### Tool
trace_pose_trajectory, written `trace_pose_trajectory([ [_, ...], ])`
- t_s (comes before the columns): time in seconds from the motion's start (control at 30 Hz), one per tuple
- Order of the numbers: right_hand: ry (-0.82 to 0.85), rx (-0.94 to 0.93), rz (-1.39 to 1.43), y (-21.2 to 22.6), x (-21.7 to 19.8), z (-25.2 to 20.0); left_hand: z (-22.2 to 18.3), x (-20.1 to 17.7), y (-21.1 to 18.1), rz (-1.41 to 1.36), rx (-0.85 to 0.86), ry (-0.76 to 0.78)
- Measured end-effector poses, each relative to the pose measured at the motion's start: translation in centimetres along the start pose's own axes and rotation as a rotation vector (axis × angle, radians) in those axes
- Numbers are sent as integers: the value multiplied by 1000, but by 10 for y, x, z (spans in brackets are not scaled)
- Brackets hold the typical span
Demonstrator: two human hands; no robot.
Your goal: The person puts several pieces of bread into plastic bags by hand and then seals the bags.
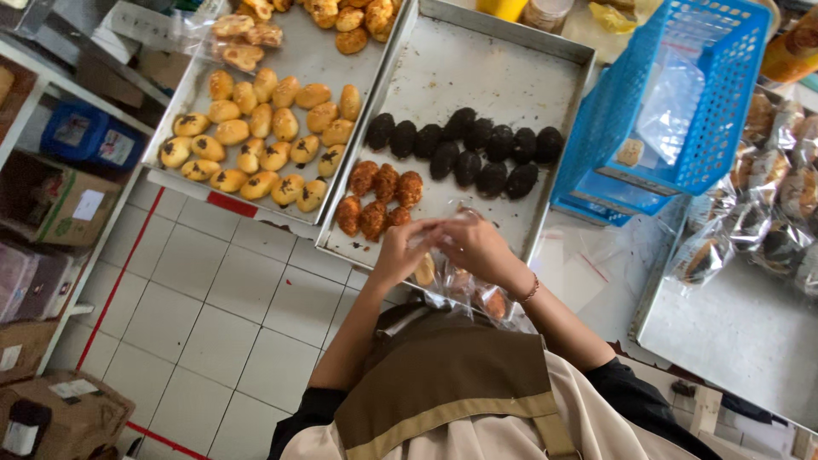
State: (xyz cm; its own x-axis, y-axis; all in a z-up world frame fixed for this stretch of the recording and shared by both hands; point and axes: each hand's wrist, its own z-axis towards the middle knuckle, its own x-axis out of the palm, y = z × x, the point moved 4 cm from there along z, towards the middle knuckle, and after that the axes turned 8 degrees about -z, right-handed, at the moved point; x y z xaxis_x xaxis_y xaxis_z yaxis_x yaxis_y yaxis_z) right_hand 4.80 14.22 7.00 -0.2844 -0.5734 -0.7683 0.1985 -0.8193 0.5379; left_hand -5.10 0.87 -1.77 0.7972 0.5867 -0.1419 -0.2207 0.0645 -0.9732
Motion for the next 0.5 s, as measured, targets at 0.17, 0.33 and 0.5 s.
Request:
trace_pose_trajectory([
  [0.17,273,-31,53,18,27,4,-16,-13,-10,-251,-222,31],
  [0.33,88,-454,115,41,25,29,-21,-50,-4,-54,-140,-215],
  [0.5,105,189,298,-61,73,56,-35,-79,0,49,45,-546],
])
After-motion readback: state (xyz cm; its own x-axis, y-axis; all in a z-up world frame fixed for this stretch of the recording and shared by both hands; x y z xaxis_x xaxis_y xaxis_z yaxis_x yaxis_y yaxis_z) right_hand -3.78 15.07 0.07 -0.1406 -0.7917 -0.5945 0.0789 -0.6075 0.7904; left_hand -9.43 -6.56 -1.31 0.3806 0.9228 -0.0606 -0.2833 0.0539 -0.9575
